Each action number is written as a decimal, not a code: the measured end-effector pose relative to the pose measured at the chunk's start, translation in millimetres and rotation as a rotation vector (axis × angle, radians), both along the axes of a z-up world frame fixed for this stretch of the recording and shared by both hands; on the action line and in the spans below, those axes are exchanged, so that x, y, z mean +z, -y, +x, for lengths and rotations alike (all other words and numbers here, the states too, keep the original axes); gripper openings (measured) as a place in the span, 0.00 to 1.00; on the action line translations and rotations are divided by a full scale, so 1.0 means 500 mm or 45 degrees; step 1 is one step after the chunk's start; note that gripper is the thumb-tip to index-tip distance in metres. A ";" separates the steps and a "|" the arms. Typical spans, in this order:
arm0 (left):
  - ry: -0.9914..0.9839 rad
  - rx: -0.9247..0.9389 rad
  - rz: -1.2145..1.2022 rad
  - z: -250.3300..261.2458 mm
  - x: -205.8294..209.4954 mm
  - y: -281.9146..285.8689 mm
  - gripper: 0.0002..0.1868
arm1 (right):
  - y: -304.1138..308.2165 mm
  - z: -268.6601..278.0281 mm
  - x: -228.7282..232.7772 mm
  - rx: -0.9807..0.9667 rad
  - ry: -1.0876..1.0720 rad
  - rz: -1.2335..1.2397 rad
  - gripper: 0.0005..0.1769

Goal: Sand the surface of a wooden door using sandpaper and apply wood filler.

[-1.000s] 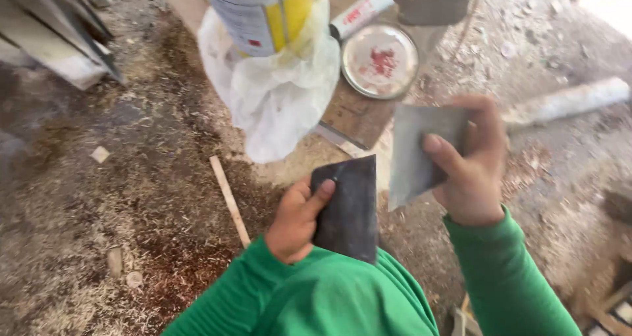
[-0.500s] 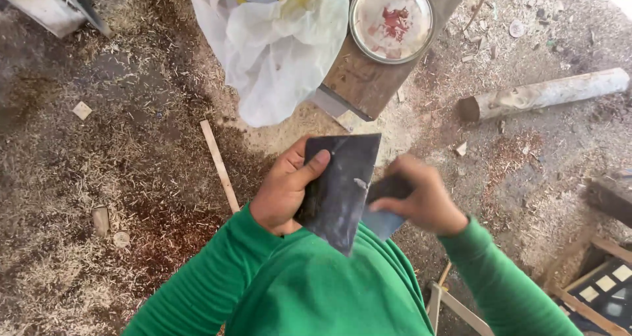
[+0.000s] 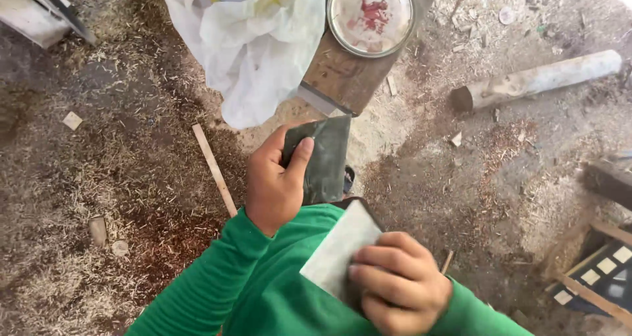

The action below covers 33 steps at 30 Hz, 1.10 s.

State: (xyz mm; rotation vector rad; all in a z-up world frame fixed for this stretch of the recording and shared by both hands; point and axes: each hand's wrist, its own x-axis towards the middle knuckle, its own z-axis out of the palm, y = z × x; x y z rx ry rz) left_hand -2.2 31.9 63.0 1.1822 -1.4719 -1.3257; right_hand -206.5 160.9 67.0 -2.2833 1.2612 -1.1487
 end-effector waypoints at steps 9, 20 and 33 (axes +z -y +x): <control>0.242 0.037 -0.182 0.047 -0.017 0.011 0.12 | 0.009 -0.083 -0.181 -0.836 -0.222 0.692 0.08; -0.065 0.014 0.214 0.035 -0.067 -0.013 0.11 | 0.070 -0.057 -0.303 -0.819 -0.272 0.704 0.05; -0.832 0.664 0.861 0.009 -0.059 -0.114 0.14 | 0.150 0.062 -0.103 -0.628 1.873 0.882 0.16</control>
